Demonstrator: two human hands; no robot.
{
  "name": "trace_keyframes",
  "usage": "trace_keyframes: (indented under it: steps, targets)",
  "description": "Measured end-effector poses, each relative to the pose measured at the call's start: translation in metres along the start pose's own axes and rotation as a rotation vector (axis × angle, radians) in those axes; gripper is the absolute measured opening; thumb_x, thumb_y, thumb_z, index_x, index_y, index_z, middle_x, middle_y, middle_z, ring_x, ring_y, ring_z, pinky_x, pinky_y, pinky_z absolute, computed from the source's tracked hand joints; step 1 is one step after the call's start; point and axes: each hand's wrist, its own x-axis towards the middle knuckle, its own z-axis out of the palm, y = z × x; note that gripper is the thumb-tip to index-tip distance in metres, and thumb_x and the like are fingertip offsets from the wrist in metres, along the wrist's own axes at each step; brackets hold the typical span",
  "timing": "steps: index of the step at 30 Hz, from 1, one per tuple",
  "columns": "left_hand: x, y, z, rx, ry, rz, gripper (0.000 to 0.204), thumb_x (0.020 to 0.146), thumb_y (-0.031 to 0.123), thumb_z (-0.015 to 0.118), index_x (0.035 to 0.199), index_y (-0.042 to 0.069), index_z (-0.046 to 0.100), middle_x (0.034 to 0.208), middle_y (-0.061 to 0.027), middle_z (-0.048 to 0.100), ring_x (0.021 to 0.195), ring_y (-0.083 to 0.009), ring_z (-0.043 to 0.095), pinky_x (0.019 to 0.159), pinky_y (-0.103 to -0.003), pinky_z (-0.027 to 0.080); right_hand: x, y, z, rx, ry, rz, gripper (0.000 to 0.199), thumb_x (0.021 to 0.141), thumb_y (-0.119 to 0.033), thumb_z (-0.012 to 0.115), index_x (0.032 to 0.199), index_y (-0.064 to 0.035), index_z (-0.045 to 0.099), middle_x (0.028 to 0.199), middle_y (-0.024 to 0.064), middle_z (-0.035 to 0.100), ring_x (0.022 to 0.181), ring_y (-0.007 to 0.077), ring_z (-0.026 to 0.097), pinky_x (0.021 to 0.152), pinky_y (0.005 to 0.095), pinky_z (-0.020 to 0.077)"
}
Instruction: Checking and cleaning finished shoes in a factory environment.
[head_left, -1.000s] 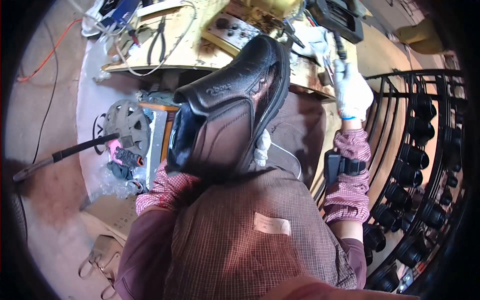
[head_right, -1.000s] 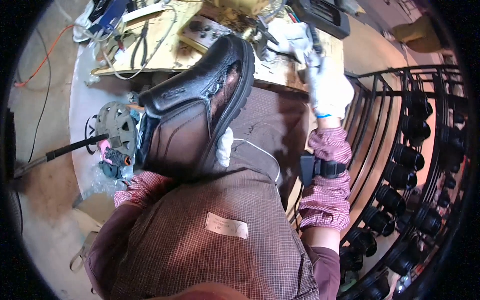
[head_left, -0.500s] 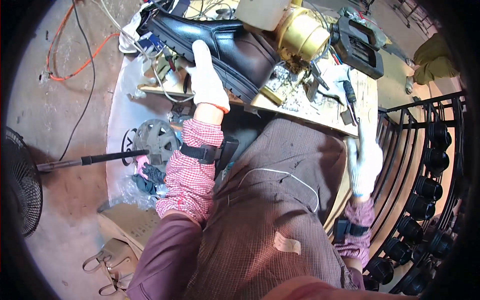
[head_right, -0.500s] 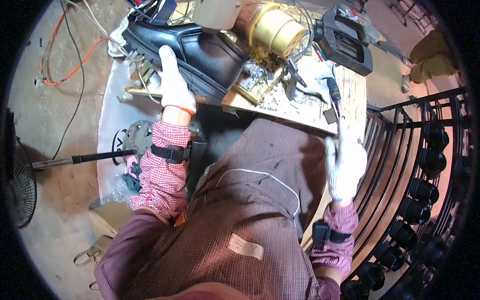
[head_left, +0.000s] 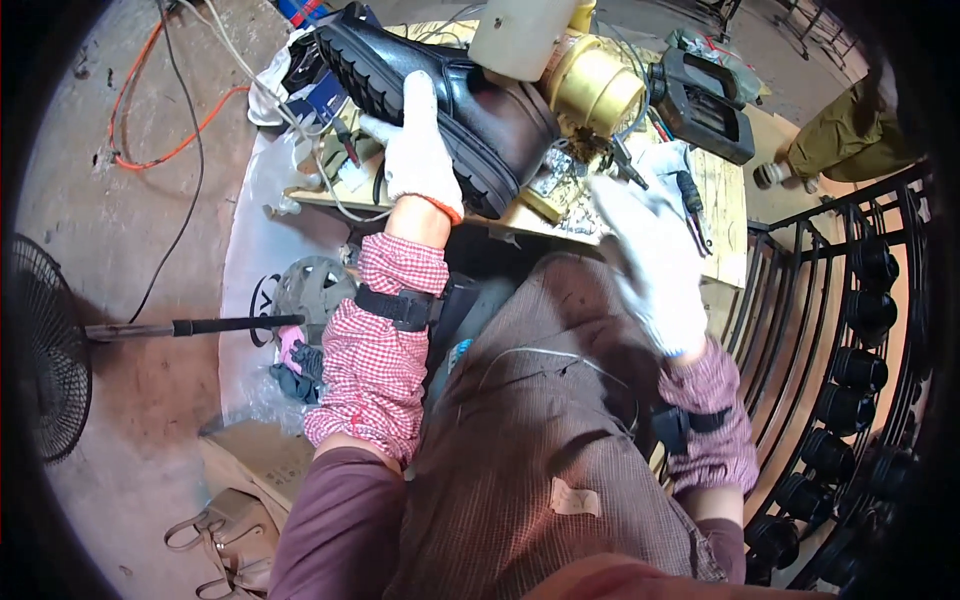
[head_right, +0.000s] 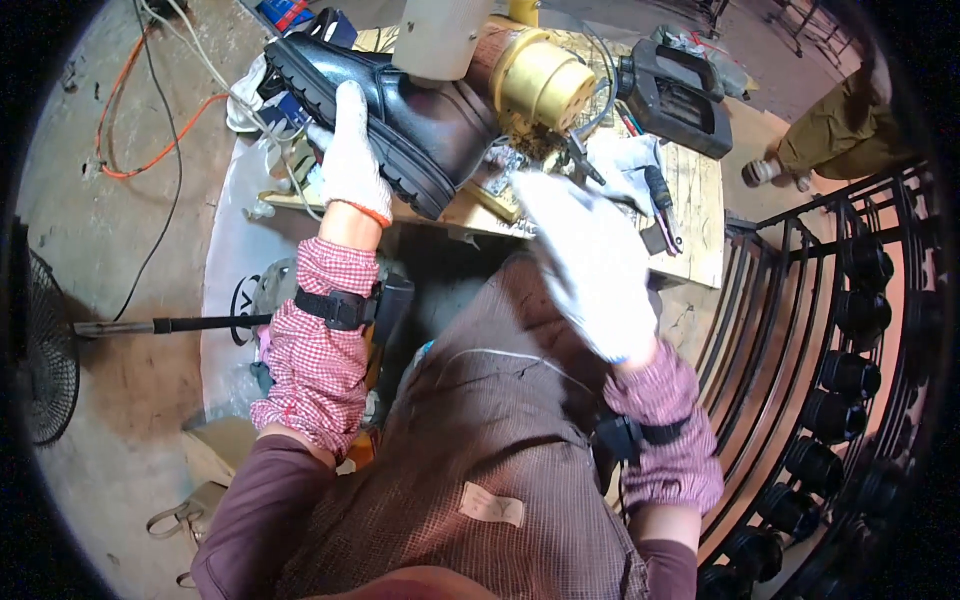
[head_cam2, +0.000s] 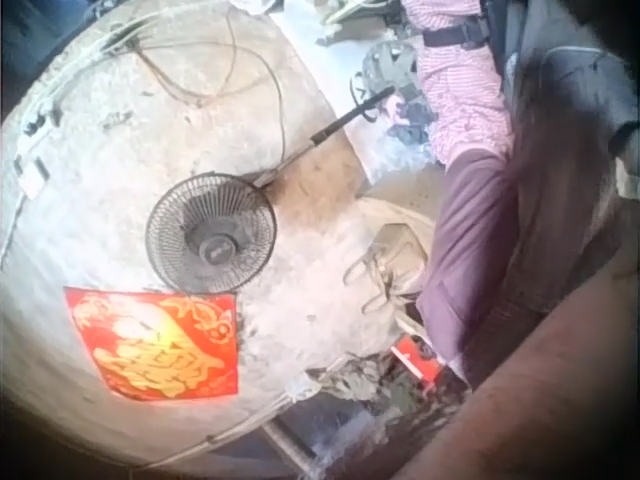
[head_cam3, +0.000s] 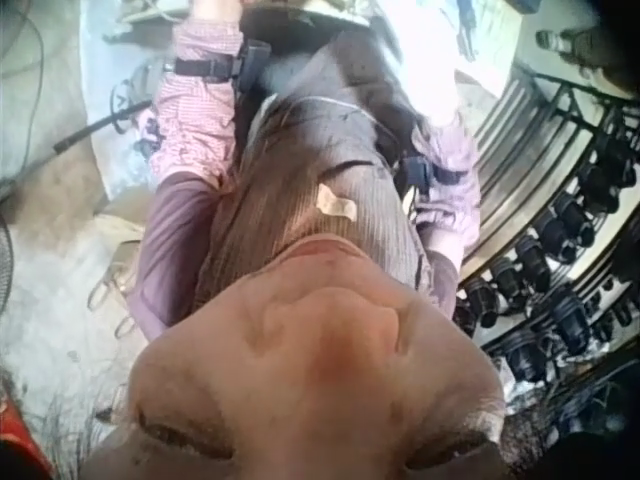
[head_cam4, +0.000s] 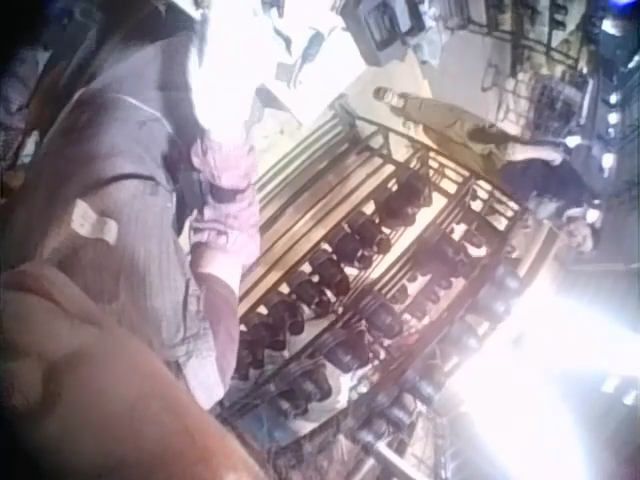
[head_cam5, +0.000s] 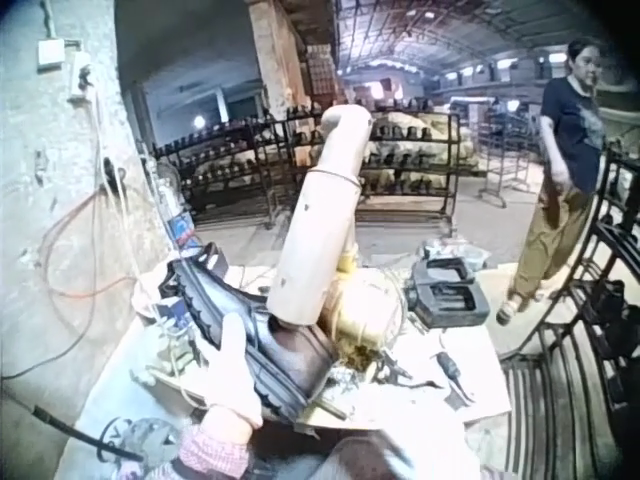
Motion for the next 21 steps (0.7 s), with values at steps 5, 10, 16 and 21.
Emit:
trace_keyframes:
  steps: [5, 10, 16, 21]
  targets:
    - [-0.042, -0.025, -0.010, -0.439, -0.110, -0.042, 0.122, 0.089, 0.074, 0.060, 0.163, -0.001, -0.001, 0.156, -0.0314, 0.040, 0.140, -0.0392, 0.047, 0.115, -0.044, 0.036, 0.079, -0.044, 0.033, 0.116, -0.031, -0.362, 0.035, 0.085, -0.014, 0.060, 0.120, -0.0074, 0.065, 0.111, 0.0128, 0.068, 0.100, 0.0314, 0.065, 0.085, 0.0421, 0.0524]
    - [-0.027, -0.015, -0.028, -0.064, 0.124, -0.019, 0.121, 0.086, 0.065, 0.073, 0.165, 0.004, 0.005, 0.168, -0.0203, 0.018, 0.151, -0.0352, 0.028, 0.117, -0.048, 0.038, -0.018, -0.028, 0.020, 0.142, -0.609, -0.252, 0.013, 0.080, -0.019, 0.064, 0.088, -0.0099, 0.068, 0.064, 0.0113, 0.059, 0.062, 0.0316, 0.064, 0.055, 0.0448, 0.0514]
    - [0.004, -0.002, -0.001, -0.379, 0.052, -0.033, 0.119, 0.086, 0.052, 0.080, 0.164, 0.003, 0.006, 0.160, -0.0194, 0.034, 0.136, -0.0346, 0.047, 0.106, -0.048, 0.050, -0.107, -0.023, -0.028, 0.341, -0.593, 0.316, 0.020, 0.090, -0.021, 0.068, 0.107, -0.0103, 0.071, 0.091, 0.0129, 0.071, 0.086, 0.0349, 0.069, 0.078, 0.0432, 0.0552]
    - [0.003, 0.006, 0.000, -0.199, -0.015, -0.021, 0.124, 0.088, 0.072, 0.062, 0.163, 0.004, -0.008, 0.160, -0.0258, 0.037, 0.141, -0.0391, 0.045, 0.114, -0.046, 0.038, -0.067, -0.024, -0.029, 0.261, -0.274, 0.357, 0.044, 0.092, -0.015, 0.070, 0.135, -0.0094, 0.065, 0.119, 0.0128, 0.072, 0.101, 0.0317, 0.069, 0.089, 0.0398, 0.0530]
